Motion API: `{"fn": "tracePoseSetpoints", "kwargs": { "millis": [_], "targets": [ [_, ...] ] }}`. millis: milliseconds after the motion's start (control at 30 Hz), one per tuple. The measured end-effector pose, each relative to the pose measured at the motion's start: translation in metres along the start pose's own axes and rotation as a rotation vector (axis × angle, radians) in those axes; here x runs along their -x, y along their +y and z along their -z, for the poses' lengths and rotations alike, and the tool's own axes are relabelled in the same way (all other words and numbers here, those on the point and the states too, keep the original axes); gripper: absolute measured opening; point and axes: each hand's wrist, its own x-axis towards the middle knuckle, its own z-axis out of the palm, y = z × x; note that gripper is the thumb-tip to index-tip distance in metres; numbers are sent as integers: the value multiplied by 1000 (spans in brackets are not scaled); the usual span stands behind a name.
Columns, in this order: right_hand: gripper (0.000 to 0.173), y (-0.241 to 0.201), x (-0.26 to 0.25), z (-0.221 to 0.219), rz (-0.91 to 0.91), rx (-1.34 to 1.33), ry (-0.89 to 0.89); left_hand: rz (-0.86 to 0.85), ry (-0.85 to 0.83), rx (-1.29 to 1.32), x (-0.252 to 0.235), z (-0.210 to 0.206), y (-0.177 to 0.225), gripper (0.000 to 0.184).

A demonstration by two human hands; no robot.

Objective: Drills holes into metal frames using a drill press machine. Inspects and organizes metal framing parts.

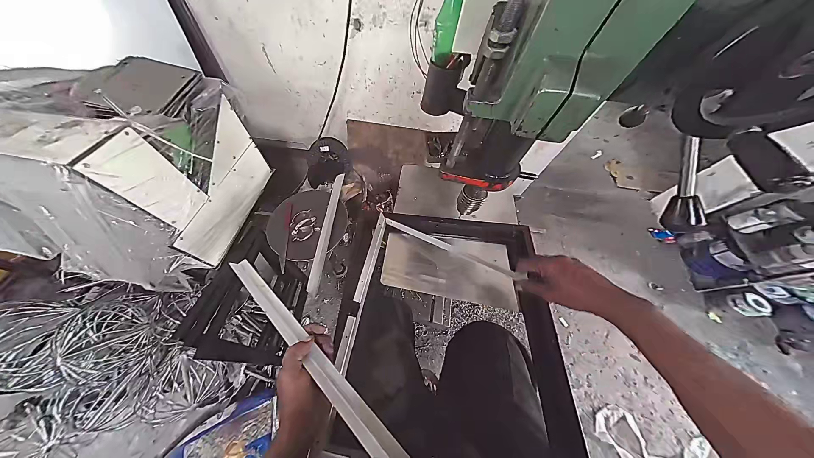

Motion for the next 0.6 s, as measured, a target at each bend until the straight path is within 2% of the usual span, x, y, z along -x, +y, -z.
{"fn": "tracePoseSetpoints", "kwargs": {
  "millis": [67,200,333,400,533,600],
  "targets": [
    [29,-9,38,-19,34,-169,67,-3,-16,-30,-2,3,-3,37],
    [26,-44,98,-66,-84,-400,288,-47,-70,-89,-2,-5,-14,31],
    [22,-108,117,-111,-25,-496,552,-34,-99,-154,4,-23,-25,37],
    [22,-149,112,-120,43,-572,548,-35,-129,-222,5,-30,-30,41],
    [18,-218,92,-133,207,-617,422,-54,-168,-239,6,-36,-34,58],
    [26,-239,79,-137,299,-601,351,-64,-172,-204,2,-34,-30,69]
  ]
}}
